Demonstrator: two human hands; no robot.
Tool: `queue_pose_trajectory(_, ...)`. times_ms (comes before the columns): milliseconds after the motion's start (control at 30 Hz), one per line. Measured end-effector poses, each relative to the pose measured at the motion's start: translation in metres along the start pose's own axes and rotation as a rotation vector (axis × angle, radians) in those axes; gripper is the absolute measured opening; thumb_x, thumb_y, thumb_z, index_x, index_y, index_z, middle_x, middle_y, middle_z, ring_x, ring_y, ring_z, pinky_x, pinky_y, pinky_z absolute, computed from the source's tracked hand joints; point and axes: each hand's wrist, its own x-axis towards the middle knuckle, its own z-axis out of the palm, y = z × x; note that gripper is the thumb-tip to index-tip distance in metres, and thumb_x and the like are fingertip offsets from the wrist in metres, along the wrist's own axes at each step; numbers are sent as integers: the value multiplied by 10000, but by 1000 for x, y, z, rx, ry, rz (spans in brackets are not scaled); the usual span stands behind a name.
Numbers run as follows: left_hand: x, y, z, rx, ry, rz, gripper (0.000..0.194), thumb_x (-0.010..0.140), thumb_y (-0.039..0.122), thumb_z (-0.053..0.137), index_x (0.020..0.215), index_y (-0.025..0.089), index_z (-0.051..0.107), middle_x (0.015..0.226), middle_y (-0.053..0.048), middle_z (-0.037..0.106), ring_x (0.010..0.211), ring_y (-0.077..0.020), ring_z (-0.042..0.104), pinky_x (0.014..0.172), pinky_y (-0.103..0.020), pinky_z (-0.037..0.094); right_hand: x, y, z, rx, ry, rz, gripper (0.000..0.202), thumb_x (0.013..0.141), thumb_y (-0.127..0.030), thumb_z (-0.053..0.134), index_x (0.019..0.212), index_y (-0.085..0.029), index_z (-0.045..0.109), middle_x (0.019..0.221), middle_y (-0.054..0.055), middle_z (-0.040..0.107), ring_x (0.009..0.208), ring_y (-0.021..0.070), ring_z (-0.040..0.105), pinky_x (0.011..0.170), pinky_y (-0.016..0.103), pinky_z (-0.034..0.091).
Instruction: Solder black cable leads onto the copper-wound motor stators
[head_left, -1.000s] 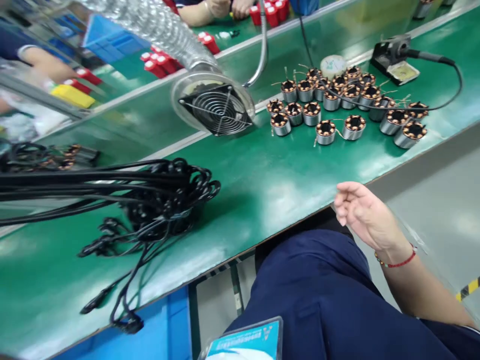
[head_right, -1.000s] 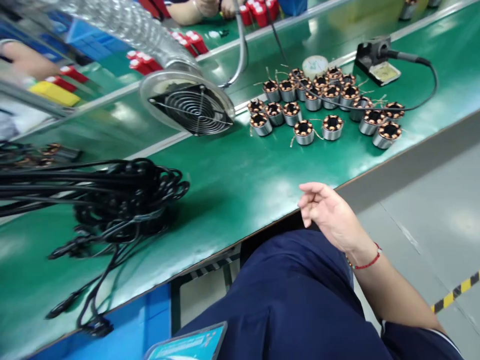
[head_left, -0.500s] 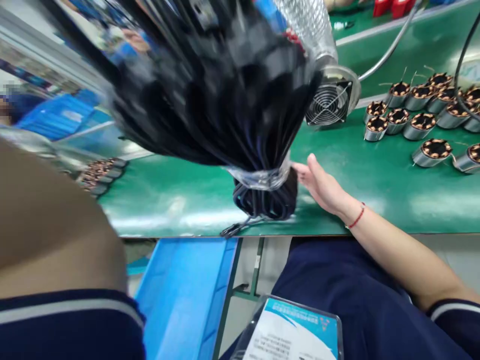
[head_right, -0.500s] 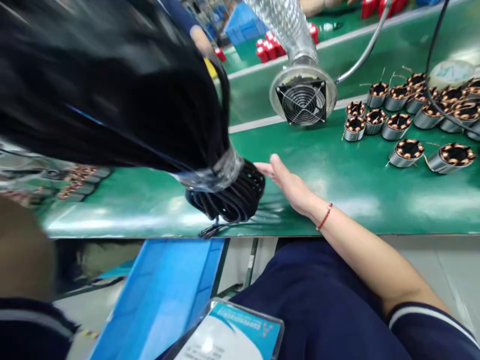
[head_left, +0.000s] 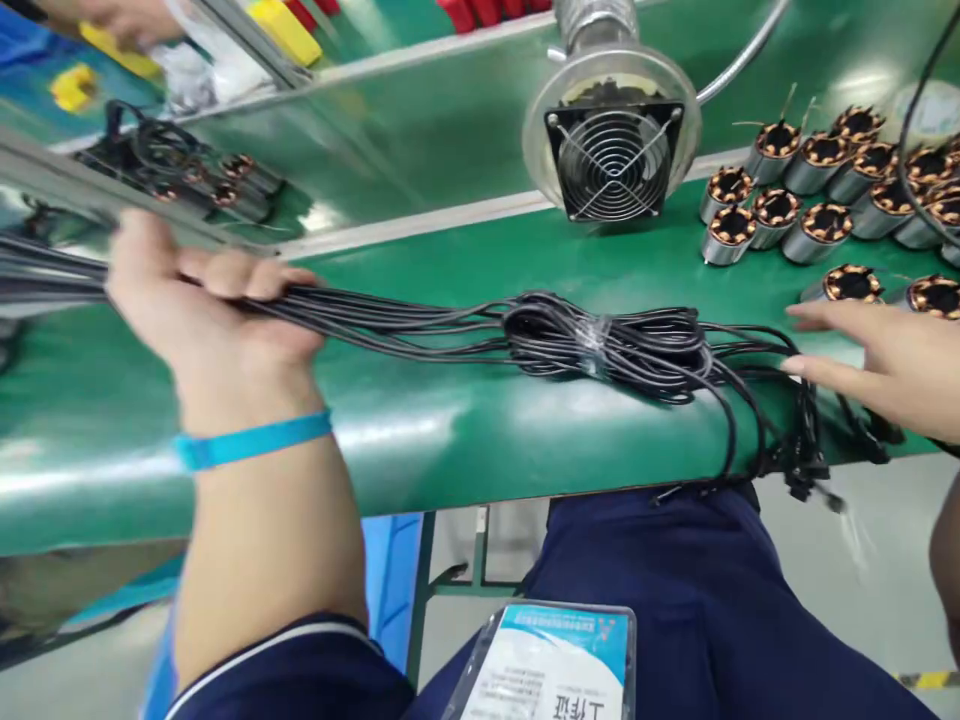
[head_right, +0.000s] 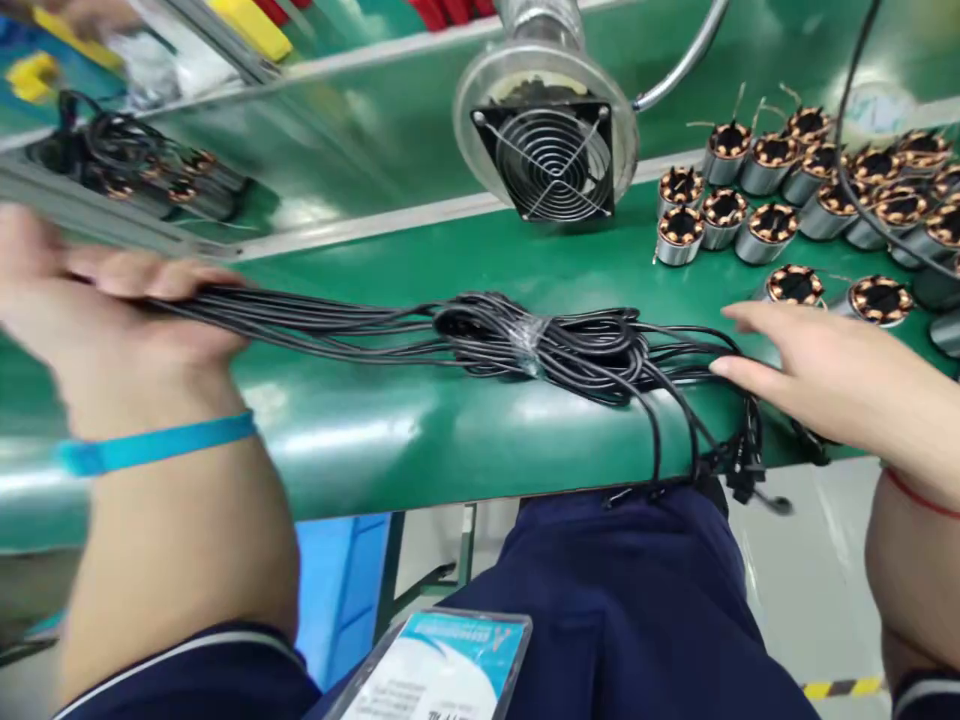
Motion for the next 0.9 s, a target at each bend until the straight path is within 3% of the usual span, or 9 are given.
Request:
queue_pose_trajectory(67, 12, -8, -11, -169, 30, -55, 510, 1016, 342, 301, 533, 201, 214, 320, 87, 257, 323, -60, 255, 480, -219, 399, 7, -26, 1, -110, 166, -66, 540, 903, -579, 412, 1298, -234, 540, 1187, 146, 641, 1051, 390, 636, 891, 594, 517)
queue_pose_trajectory(133, 23, -16, -21, -245, 6, -104, 504, 1017, 345, 319, 544, 202, 219, 319, 97, 295, 322, -52, 275, 481, -229, 381, 14, -63, 9, -44, 234, -244, 488, 932, -482, 431, 1290, -167, 530, 1208, 154, 629, 1112, 349, 606, 941, 536, 507)
queue_pose_trajectory(200, 32, -26, -28, -257, -13, -128, 492, 1011, 358, 355, 554, 201, 266, 339, 101, 339, 345, -45, 310, 520, -230, 388, 22, -99, 23, -24, 180, -451, 421, 924, -394, 479, 1256, -143, 541, 1228, 158, 615, 1168, 333, 567, 960, 505, 486)
queue_pose_trajectory(300, 41, -41, -34, -248, 14, -179, 455, 998, 358, 394, 575, 198, 339, 374, 100, 398, 396, -42, 380, 605, -235, 416, 40, -128, 42, -114, 120, -500, 448, 889, -287, 554, 1306, -132, 495, 1272, 169, 587, 1172, 340, 549, 952, 493, 452)
queue_pose_trajectory(400, 42, -59, -39, -248, 1, -251, 373, 964, 323, 434, 611, 202, 423, 452, 86, 525, 511, -44, 522, 722, -242, 456, 67, -118, 46, -167, 49, -454, 444, 860, -311, 620, 1268, -161, 527, 1221, 153, 615, 1041, 335, 602, 866, 477, 470)
queue_pose_trajectory(500, 40, -72, -43, -283, -102, -293, 274, 928, 232, 447, 660, 211, 504, 566, 83, 632, 633, -43, 602, 834, -227, 470, 99, -88, 34, 7, -98, -400, 471, 858, -436, 634, 1259, -206, 547, 1189, 112, 644, 1006, 305, 625, 847, 437, 501)
queue_pose_trajectory(667, 40, -77, -43, -308, -158, -267, 269, 931, 169, 464, 677, 213, 542, 633, 68, 647, 723, -62, 618, 928, -238, 475, 144, -58, 7, 157, -242, -347, 427, 885, -503, 579, 1257, -294, 579, 1158, 41, 683, 972, 233, 646, 880, 379, 503)
queue_pose_trajectory(800, 37, -78, -39, -272, -163, -297, 316, 973, 178, 418, 680, 205, 533, 679, 30, 654, 749, -79, 632, 906, -263, 503, 147, -71, -2, -148, 10, -262, 362, 929, -446, 524, 1195, -229, 641, 1107, 92, 697, 1012, 255, 636, 885, 409, 494)
queue_pose_trajectory(900, 35, -77, -36, -283, -130, -308, 321, 983, 173, 410, 682, 196, 520, 688, 16, 646, 742, -83, 631, 900, -271, 512, 130, -92, 8, -362, 195, -290, 387, 960, -419, 443, 1190, -175, 636, 1097, 145, 682, 1035, 296, 626, 907, 453, 489)
